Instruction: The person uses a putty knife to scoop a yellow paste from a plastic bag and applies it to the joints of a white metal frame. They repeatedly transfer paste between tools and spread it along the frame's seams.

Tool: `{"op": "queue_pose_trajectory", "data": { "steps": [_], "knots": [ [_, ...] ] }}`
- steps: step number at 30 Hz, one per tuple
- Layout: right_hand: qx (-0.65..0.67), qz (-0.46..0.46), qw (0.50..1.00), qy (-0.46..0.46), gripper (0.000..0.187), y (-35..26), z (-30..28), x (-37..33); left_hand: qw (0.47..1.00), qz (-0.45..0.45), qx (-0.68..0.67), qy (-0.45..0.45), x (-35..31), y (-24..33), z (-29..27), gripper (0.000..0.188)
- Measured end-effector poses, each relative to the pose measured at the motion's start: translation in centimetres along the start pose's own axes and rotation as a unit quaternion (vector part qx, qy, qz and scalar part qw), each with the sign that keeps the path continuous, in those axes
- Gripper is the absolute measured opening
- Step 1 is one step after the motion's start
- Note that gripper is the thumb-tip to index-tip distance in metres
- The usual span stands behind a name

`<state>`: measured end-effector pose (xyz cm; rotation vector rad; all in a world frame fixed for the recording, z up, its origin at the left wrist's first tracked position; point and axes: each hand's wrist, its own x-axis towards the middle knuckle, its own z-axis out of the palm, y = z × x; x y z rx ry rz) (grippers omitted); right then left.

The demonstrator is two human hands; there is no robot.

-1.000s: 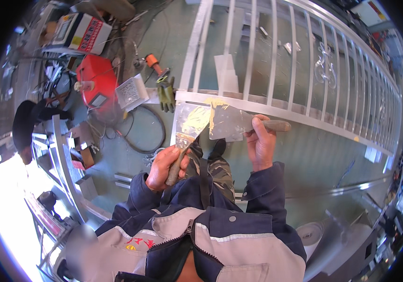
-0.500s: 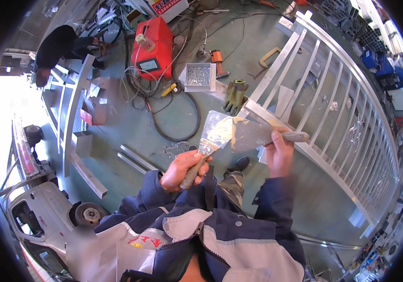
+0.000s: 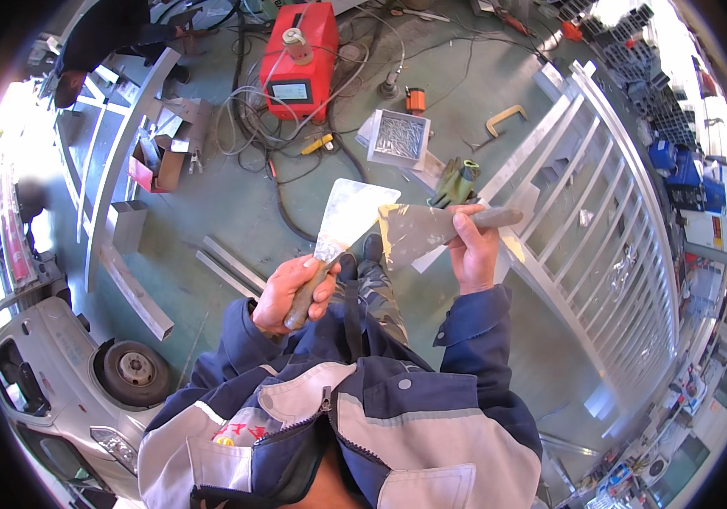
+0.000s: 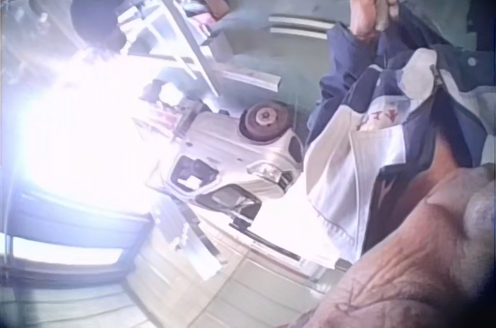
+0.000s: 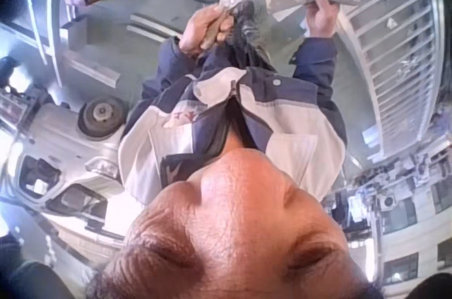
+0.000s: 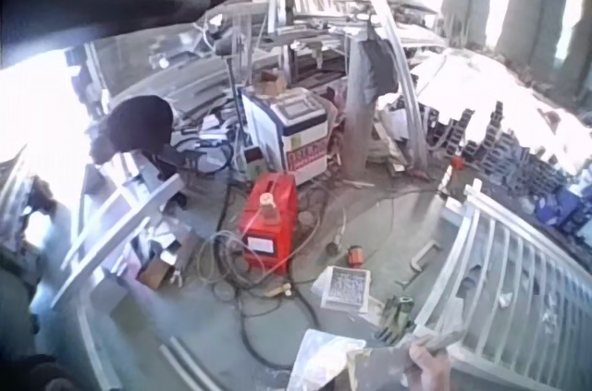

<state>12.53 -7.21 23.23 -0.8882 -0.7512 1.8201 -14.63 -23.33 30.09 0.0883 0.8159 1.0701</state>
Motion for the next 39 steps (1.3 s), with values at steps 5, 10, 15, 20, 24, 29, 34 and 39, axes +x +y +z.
{"op": "queue_pose_trajectory", "data": {
  "steps": [5, 10, 15, 20, 24, 29, 34, 39],
  "knots": [
    [-0.058, 0.004, 0.998, -0.001, 0.013, 1.8, 0.4, 3.5, 0.998, 0.061, -0.004, 0.021, 0.3, 3.4, -0.5, 0.037],
    [0.005, -0.036, 0.999, -0.004, 0.016, 0.4, 4.1, 6.8, 0.985, 0.095, 0.069, 0.123, 0.7, 6.6, 0.4, 0.039],
    [-0.016, -0.063, 0.995, 0.069, 0.02, -1.3, 5.9, 10.3, 0.974, 0.124, 0.08, 0.174, 1.4, 8.3, -0.9, 0.039],
    [0.028, -0.067, 0.984, 0.161, 0.021, 0.2, 4.2, 12.2, 0.974, 0.106, 0.076, 0.187, 3.2, 10.6, -2.6, 0.037],
    [0.102, 0.011, 0.982, 0.16, 0.025, 2.0, 4.5, 12.9, 0.971, 0.093, 0.099, 0.196, 5.6, 13.7, -3.0, 0.038],
    [0.091, 0.04, 0.977, 0.189, 0.023, 4.9, 9.2, 17.0, 0.979, 0.115, 0.07, 0.154, 8.2, 18.3, -8.2, 0.037],
    [0.095, 0.003, 0.969, 0.228, 0.02, 5.2, 13.0, 20.9, 0.977, 0.103, 0.122, 0.138, 11.4, 25.3, -10.7, 0.037],
    [-0.044, -0.089, 0.966, 0.239, 0.018, 3.4, 17.4, 22.3, 0.962, 0.067, 0.231, 0.127, 13.7, 31.8, -9.8, 0.039]
  ]
}}
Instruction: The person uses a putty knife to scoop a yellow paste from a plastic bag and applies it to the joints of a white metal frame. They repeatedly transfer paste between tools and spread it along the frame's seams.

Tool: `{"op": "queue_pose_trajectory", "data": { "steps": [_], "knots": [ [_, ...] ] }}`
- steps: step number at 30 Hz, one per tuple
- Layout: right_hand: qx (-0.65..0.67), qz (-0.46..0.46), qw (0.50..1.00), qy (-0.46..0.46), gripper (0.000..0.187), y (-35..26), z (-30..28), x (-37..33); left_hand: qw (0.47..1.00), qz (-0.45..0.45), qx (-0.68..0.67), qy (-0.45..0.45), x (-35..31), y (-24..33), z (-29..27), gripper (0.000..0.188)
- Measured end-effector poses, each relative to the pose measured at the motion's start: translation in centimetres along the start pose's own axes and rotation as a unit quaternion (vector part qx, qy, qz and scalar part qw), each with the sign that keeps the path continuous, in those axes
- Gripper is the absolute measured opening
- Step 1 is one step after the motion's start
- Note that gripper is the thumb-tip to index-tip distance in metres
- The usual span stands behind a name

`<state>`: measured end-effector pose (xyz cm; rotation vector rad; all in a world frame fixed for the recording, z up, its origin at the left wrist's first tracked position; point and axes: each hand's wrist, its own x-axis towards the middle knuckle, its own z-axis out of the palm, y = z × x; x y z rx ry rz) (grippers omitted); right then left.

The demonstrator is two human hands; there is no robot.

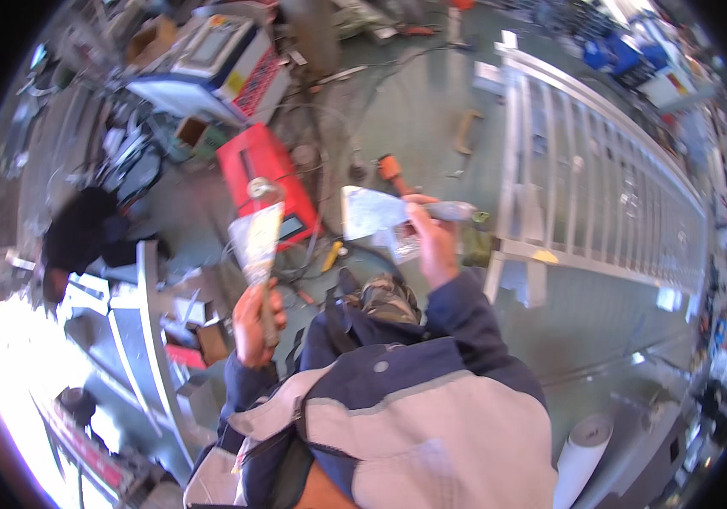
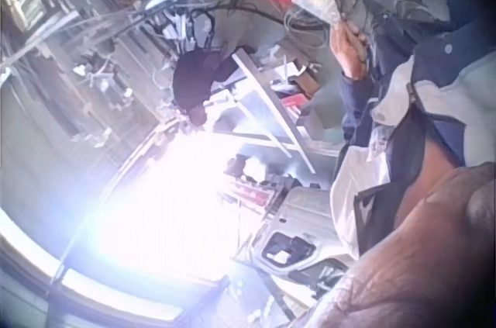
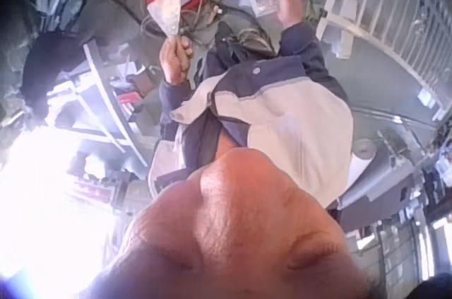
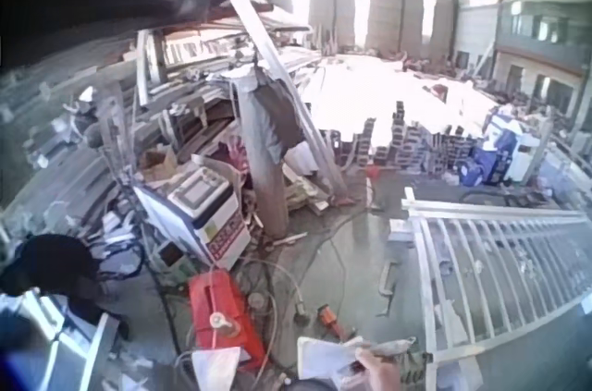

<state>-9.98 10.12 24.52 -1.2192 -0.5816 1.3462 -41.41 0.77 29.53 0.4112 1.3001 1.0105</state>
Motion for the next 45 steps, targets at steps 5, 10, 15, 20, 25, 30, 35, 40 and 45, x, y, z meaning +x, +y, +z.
{"op": "queue_pose_trajectory", "data": {
  "steps": [5, 10, 15, 20, 25, 30, 35, 40, 45],
  "knots": [
    [-0.226, -0.265, 0.93, -0.12, 0.023, -4.1, 4.9, -0.8, 0.997, 0.027, 0.032, -0.059, 2.8, 4.6, 1.9, 0.034],
    [-0.302, -0.435, 0.813, -0.243, 0.029, -7.0, 9.3, 1.9, 0.996, 0.04, 0.053, -0.06, 5.5, 6.8, 1.4, 0.033],
    [-0.31, -0.457, 0.798, -0.243, 0.028, -7.3, 10.4, 7.1, 0.993, 0.024, 0.101, -0.061, 10.1, 9.3, 3.0, 0.032],
    [-0.312, -0.44, 0.811, -0.225, 0.026, -7.2, 10.7, 14.9, 0.987, -0.009, 0.144, -0.076, 17.4, 12.7, 5.9, 0.029],
    [-0.338, -0.399, 0.827, -0.209, 0.027, -8.8, 10.1, 23.7, 0.975, -0.053, 0.2, -0.082, 25.8, 16.0, 10.5, 0.028],
    [-0.363, -0.36, 0.836, -0.199, 0.028, -11.8, 8.2, 30.5, 0.961, -0.104, 0.218, -0.135, 33.1, 19.6, 17.0, 0.029],
    [-0.416, -0.341, 0.827, -0.162, 0.026, -15.5, 6.8, 33.1, 0.946, -0.125, 0.221, -0.2, 37.9, 21.7, 21.1, 0.027],
    [-0.446, -0.327, 0.824, -0.121, 0.026, -19.7, 5.4, 33.3, 0.922, -0.128, 0.251, -0.267, 41.4, 24.1, 25.8, 0.029],
    [-0.438, -0.305, 0.845, 0.024, 0.024, -21.4, 3.8, 32.5, 0.902, -0.126, 0.251, -0.327, 45.1, 26.4, 31.0, 0.03]
  ]
}}
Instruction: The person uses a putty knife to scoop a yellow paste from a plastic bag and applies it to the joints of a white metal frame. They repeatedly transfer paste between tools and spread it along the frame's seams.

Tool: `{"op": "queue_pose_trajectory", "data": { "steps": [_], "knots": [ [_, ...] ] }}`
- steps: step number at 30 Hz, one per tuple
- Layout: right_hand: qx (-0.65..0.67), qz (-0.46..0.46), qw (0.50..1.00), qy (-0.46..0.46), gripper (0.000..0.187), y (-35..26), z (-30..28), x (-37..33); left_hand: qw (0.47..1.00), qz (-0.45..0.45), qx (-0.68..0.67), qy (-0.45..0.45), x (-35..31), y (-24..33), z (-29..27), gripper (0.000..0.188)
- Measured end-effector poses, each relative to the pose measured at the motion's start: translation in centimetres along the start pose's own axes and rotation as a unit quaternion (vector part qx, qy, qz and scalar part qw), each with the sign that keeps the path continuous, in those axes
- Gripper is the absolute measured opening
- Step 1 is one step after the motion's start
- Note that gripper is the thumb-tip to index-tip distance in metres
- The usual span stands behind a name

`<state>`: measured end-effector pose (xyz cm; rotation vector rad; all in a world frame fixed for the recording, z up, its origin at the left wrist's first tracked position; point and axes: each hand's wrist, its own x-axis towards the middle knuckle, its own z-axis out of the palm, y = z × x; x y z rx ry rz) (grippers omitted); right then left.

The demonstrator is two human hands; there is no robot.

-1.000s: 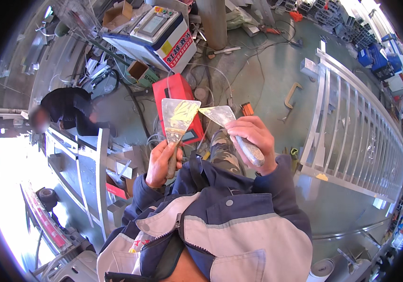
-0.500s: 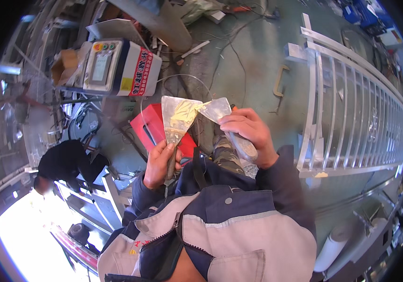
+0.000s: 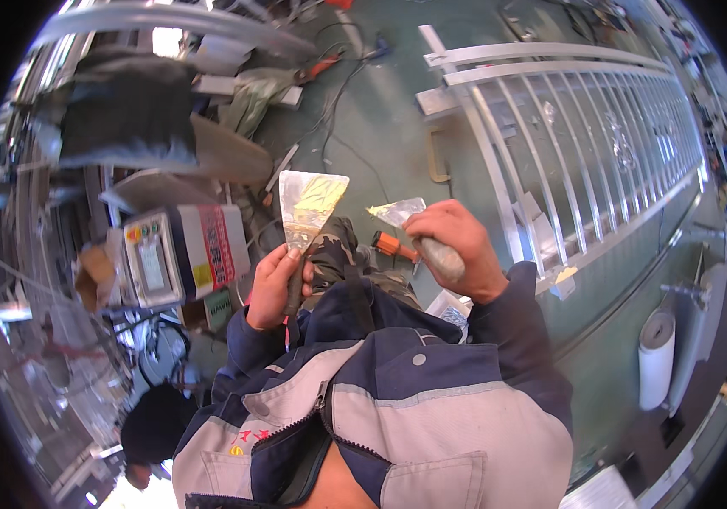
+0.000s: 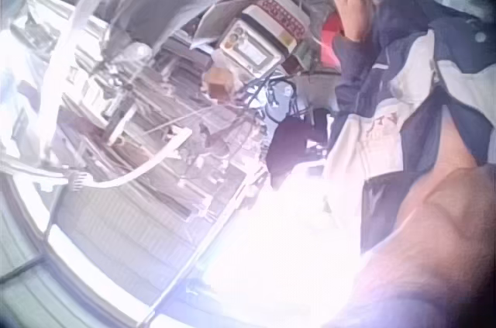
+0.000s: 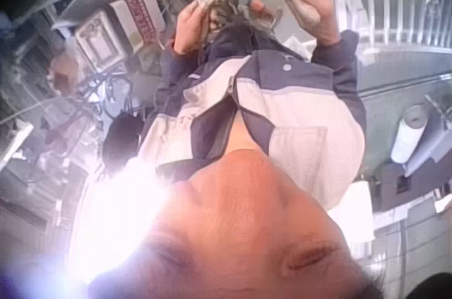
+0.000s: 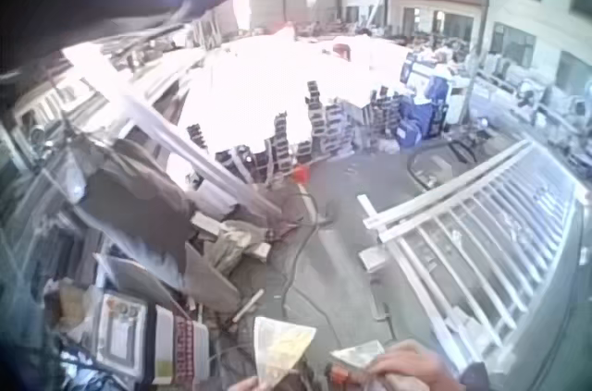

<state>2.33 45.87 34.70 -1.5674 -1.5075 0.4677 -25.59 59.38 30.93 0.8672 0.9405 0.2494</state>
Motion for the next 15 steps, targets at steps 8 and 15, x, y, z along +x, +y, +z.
{"op": "queue_pose_trajectory", "data": {
  "steps": [8, 15],
  "knots": [
    [0.283, 0.316, 0.851, 0.31, 0.016, 4.7, 2.1, 1.6, 0.994, -0.034, -0.044, -0.098, 11.0, 4.0, -2.6, 0.032],
    [0.414, 0.378, 0.7, 0.443, 0.02, 11.6, 4.7, 8.4, 0.99, -0.086, -0.029, -0.106, 22.8, 10.0, -3.7, 0.033]
  ]
}}
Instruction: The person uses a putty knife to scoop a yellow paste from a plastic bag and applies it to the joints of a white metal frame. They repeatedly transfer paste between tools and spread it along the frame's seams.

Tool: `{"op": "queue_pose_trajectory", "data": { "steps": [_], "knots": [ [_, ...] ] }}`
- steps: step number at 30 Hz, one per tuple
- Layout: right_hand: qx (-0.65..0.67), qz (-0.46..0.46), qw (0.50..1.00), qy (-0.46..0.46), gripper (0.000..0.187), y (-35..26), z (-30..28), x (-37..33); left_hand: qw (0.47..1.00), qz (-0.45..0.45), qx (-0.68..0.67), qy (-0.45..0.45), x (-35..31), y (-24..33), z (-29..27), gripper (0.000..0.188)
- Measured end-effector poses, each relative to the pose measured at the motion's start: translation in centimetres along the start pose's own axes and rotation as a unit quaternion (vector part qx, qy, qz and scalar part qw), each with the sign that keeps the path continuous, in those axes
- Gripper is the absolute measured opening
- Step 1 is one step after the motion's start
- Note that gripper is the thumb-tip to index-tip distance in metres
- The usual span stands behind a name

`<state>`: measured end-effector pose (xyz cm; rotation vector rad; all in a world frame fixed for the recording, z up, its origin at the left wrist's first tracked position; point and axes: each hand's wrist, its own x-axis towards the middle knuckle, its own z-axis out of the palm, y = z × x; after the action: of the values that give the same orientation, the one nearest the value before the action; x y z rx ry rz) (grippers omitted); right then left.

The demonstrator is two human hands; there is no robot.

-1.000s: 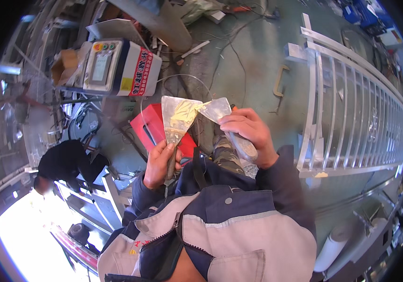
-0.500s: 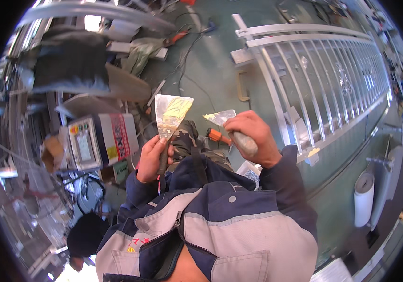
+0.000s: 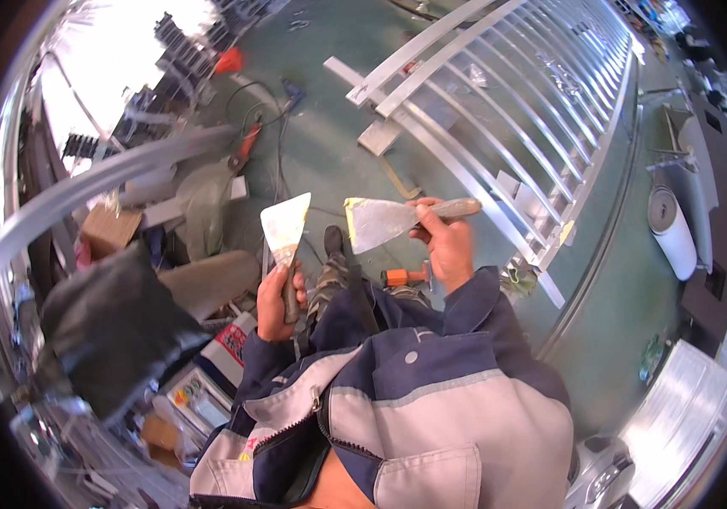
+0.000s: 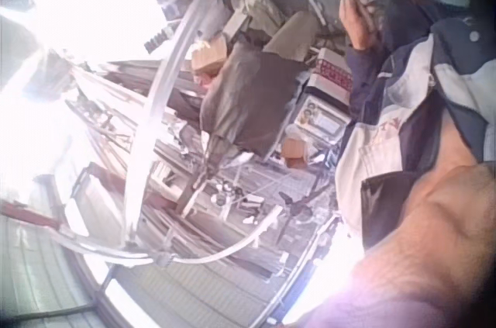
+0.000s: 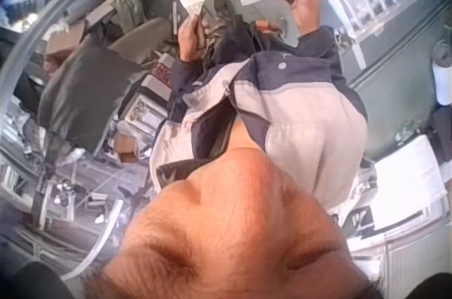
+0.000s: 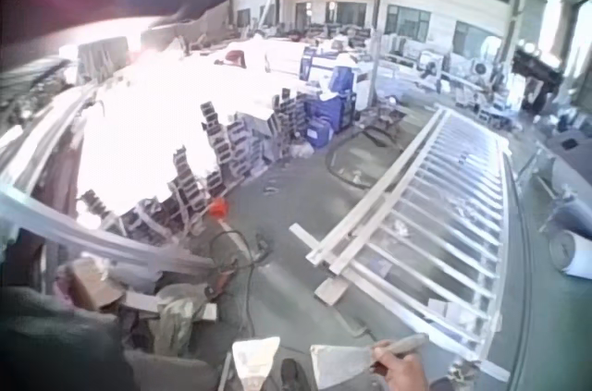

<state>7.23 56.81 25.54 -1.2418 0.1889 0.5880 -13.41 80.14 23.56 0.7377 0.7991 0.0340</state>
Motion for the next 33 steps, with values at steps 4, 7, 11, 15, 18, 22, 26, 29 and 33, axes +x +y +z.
{"op": "queue_pose_trajectory", "data": {
  "steps": [4, 7, 11, 15, 18, 22, 26, 29, 33],
  "knots": [
    [0.087, 0.012, 0.994, 0.066, 0.021, 0.7, 2.3, 2.9, 1.0, 0.007, -0.008, 0.001, 3.7, 3.6, -1.2, 0.034],
    [0.156, -0.014, 0.983, 0.095, 0.02, 1.1, 2.9, 3.7, 1.0, 0.009, 0.004, -0.018, 6.0, 6.3, -0.5, 0.03],
    [0.197, -0.063, 0.968, 0.141, 0.019, 1.6, 4.0, 5.8, 0.997, 0.011, -0.002, -0.077, 9.6, 8.3, 1.4, 0.027],
    [0.087, -0.09, 0.97, 0.209, 0.02, 2.0, 5.9, 8.0, 0.989, -0.027, 0.038, -0.143, 12.9, 9.4, 6.8, 0.028],
    [-0.036, -0.111, 0.965, 0.236, 0.02, 2.6, 6.7, 10.5, 0.978, -0.038, 0.083, -0.185, 16.2, 9.0, 10.1, 0.02],
    [-0.154, -0.225, 0.925, 0.264, 0.025, 1.2, 6.7, 15.0, 0.979, -0.092, 0.124, -0.131, 20.4, 8.7, 16.2, 0.01],
    [-0.139, -0.241, 0.924, 0.261, 0.027, -0.6, 5.1, 21.5, 0.98, -0.096, 0.156, -0.083, 25.5, 7.7, 21.7, 0.012],
    [-0.112, -0.213, 0.935, 0.26, 0.026, -1.7, 4.4, 24.5, 0.978, -0.101, 0.167, -0.07, 28.7, 7.3, 23.9, 0.014],
    [-0.085, -0.195, 0.938, 0.273, 0.033, -2.5, 3.2, 27.5, 0.978, -0.099, 0.185, -0.02, 31.9, 6.6, 27.2, 0.019]
  ]
}}
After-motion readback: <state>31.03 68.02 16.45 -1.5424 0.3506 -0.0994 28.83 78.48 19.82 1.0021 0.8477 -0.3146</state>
